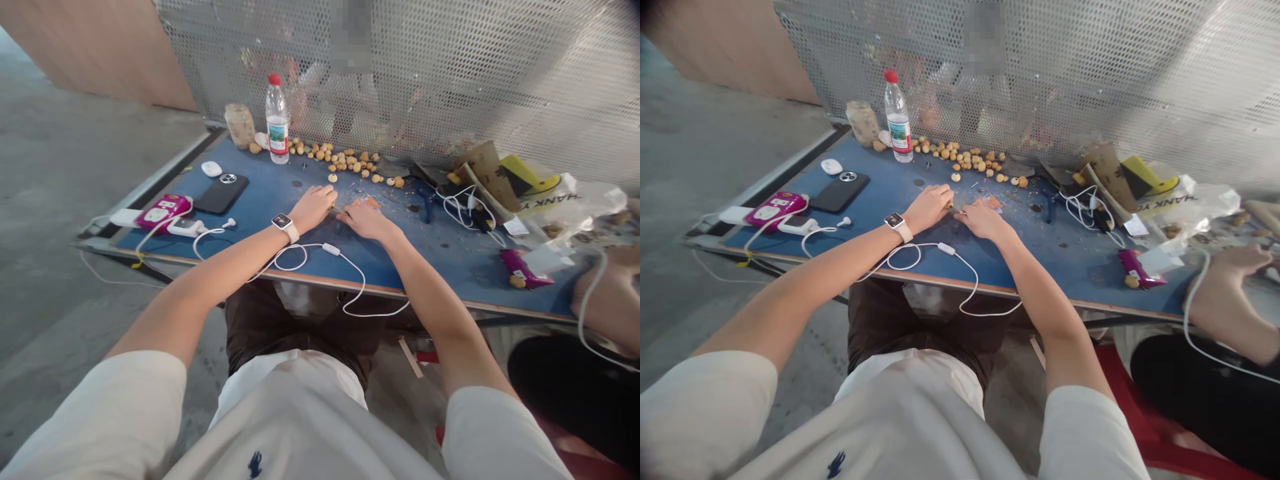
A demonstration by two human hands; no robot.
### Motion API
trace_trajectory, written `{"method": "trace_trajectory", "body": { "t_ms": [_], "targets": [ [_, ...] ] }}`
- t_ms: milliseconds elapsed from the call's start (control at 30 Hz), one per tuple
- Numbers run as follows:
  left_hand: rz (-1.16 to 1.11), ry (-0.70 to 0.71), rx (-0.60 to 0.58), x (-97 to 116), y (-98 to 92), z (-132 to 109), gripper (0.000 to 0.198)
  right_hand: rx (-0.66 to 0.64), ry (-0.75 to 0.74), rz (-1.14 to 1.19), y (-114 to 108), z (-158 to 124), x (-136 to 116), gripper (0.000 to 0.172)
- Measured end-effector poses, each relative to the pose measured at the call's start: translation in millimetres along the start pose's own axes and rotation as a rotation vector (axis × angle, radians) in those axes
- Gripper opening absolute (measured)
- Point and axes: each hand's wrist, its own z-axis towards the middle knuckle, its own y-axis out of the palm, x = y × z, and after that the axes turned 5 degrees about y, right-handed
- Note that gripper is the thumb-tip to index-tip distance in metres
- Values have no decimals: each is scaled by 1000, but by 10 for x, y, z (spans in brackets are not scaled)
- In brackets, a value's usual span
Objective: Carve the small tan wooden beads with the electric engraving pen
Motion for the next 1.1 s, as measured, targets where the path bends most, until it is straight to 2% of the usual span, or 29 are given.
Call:
{"method": "trace_trajectory", "body": {
  "t_ms": [133,200,367,500,833,1100],
  "targets": [
    [-67,3,37,-67,8,-1,29,4,-9,24,-7,-18,20,54],
    [-90,-44,67,-160,-16,-3,27,25,-17,56,-7,-28,56,52],
    [-147,-258,179,-574,-176,-78,21,122,30,158,9,-38,209,48],
    [-175,-324,218,-832,-257,-154,24,142,121,205,39,-50,305,42],
    [-255,-256,209,-898,-169,-142,22,141,209,185,24,-86,365,34],
    [-351,-242,168,-984,-231,-97,19,164,167,258,-13,-95,393,23]
  ]
}}
